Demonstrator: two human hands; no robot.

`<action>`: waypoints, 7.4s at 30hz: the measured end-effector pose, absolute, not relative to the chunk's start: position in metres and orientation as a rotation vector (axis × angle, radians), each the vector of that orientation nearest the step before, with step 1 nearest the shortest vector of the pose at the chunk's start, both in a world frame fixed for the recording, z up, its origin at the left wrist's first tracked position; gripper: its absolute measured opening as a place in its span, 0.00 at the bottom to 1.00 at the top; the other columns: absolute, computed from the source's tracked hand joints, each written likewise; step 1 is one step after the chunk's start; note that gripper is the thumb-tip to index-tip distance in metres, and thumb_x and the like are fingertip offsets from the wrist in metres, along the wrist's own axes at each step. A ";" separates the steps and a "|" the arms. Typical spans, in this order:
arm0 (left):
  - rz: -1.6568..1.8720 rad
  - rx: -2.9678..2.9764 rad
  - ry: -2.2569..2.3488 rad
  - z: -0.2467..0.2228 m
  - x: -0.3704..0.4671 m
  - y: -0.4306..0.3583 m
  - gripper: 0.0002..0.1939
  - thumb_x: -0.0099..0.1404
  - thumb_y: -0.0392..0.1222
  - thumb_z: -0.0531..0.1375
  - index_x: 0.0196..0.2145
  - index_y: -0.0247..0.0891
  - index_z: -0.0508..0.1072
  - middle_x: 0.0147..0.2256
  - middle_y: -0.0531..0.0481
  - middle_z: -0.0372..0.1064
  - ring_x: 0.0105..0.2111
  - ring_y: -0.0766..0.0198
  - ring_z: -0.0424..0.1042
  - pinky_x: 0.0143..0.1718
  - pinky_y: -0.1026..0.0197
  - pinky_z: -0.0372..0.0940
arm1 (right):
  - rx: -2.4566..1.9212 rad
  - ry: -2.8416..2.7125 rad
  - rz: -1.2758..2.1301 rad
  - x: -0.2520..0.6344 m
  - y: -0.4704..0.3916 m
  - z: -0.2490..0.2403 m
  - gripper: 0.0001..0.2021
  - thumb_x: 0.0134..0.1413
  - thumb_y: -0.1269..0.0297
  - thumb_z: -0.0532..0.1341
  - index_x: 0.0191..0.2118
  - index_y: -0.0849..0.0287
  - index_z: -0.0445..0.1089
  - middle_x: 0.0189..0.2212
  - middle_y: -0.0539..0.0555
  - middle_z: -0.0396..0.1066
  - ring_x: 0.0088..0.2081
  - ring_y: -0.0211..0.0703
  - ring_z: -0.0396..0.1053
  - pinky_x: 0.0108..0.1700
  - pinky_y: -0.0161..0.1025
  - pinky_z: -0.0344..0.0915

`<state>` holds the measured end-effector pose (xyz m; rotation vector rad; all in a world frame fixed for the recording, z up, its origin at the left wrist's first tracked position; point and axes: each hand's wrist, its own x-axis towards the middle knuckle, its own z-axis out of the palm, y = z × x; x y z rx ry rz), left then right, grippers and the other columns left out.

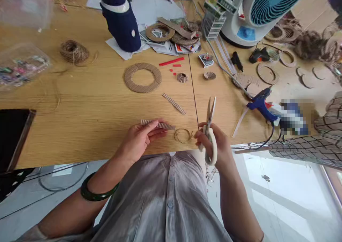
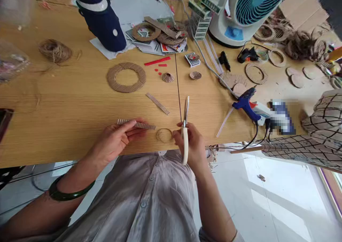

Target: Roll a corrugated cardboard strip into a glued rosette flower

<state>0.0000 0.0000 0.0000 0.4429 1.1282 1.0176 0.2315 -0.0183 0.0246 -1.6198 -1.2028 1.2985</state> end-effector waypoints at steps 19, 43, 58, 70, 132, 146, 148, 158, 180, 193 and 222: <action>0.622 0.755 0.919 -0.017 -0.017 0.092 0.14 0.64 0.45 0.67 0.38 0.29 0.83 0.42 0.37 0.82 0.40 0.57 0.82 0.44 0.61 0.77 | -1.865 -2.080 0.218 0.230 0.067 0.006 0.10 0.66 0.61 0.61 0.45 0.58 0.77 0.44 0.60 0.79 0.48 0.54 0.72 0.49 0.46 0.67; 0.846 0.436 0.992 -0.015 -0.023 0.095 0.06 0.65 0.33 0.63 0.37 0.29 0.80 0.36 0.38 0.83 0.36 0.56 0.83 0.41 0.58 0.78 | -1.757 -1.747 0.940 0.168 0.108 -0.002 0.05 0.55 0.68 0.64 0.29 0.57 0.69 0.29 0.52 0.74 0.32 0.43 0.69 0.36 0.41 0.67; 0.740 0.438 0.764 -0.025 -0.026 0.094 0.15 0.59 0.32 0.66 0.45 0.30 0.81 0.43 0.37 0.82 0.44 0.53 0.82 0.56 0.51 0.71 | -1.446 -1.473 1.527 0.162 0.092 0.023 0.11 0.51 0.57 0.68 0.29 0.58 0.70 0.23 0.47 0.68 0.24 0.34 0.61 0.25 0.34 0.56; 0.714 0.402 0.788 -0.017 -0.026 0.094 0.13 0.59 0.33 0.65 0.42 0.28 0.82 0.38 0.37 0.83 0.43 0.53 0.82 0.53 0.53 0.73 | -1.504 -1.512 1.547 0.164 0.093 0.020 0.10 0.51 0.59 0.67 0.28 0.58 0.69 0.21 0.46 0.67 0.22 0.33 0.60 0.24 0.34 0.56; 0.850 0.875 0.971 -0.012 -0.032 0.094 0.16 0.62 0.50 0.70 0.45 0.40 0.83 0.46 0.46 0.82 0.50 0.55 0.79 0.53 0.57 0.73 | -1.594 -1.444 1.479 0.196 0.068 0.017 0.09 0.53 0.58 0.65 0.31 0.59 0.71 0.25 0.47 0.66 0.27 0.35 0.64 0.31 0.36 0.68; 0.617 1.618 1.098 0.014 -0.007 0.059 0.07 0.66 0.46 0.67 0.37 0.43 0.84 0.36 0.53 0.83 0.37 0.60 0.81 0.37 0.64 0.71 | -1.591 -1.933 1.252 0.197 0.047 0.048 0.05 0.59 0.71 0.60 0.33 0.60 0.73 0.25 0.47 0.69 0.28 0.34 0.64 0.34 0.34 0.61; 0.700 1.729 1.108 0.015 -0.005 0.051 0.06 0.68 0.43 0.66 0.37 0.41 0.83 0.36 0.53 0.83 0.35 0.62 0.81 0.35 0.65 0.71 | -1.540 -1.854 1.283 0.200 0.042 0.046 0.05 0.60 0.67 0.61 0.35 0.59 0.74 0.27 0.48 0.71 0.29 0.35 0.67 0.34 0.34 0.64; 1.208 2.845 1.049 0.025 -0.016 0.027 0.16 0.62 0.27 0.69 0.47 0.32 0.78 0.40 0.46 0.83 0.40 0.56 0.81 0.52 0.55 0.75 | -1.937 -1.739 0.030 0.293 0.022 -0.021 0.09 0.63 0.62 0.59 0.44 0.59 0.74 0.47 0.64 0.76 0.50 0.56 0.71 0.56 0.59 0.67; 0.725 0.685 1.199 0.021 0.008 0.011 0.12 0.57 0.51 0.72 0.28 0.39 0.83 0.29 0.48 0.80 0.30 0.63 0.76 0.32 0.64 0.66 | -2.169 -1.536 0.784 0.320 0.054 0.023 0.22 0.55 0.59 0.65 0.54 0.62 0.73 0.34 0.58 0.75 0.33 0.48 0.71 0.39 0.45 0.67; 0.669 0.521 1.167 0.032 0.015 0.009 0.12 0.54 0.50 0.73 0.25 0.39 0.81 0.29 0.49 0.82 0.28 0.65 0.77 0.36 0.64 0.71 | -1.270 -1.326 1.929 0.264 -0.040 0.046 0.27 0.54 0.38 0.67 0.43 0.60 0.70 0.28 0.47 0.60 0.29 0.36 0.57 0.30 0.36 0.56; 0.668 0.680 1.152 0.026 0.015 0.003 0.09 0.58 0.49 0.72 0.28 0.42 0.83 0.30 0.50 0.82 0.35 0.60 0.80 0.43 0.61 0.73 | -1.414 -1.305 2.014 0.253 -0.034 0.037 0.26 0.51 0.41 0.70 0.42 0.61 0.74 0.26 0.46 0.63 0.23 0.32 0.59 0.20 0.30 0.60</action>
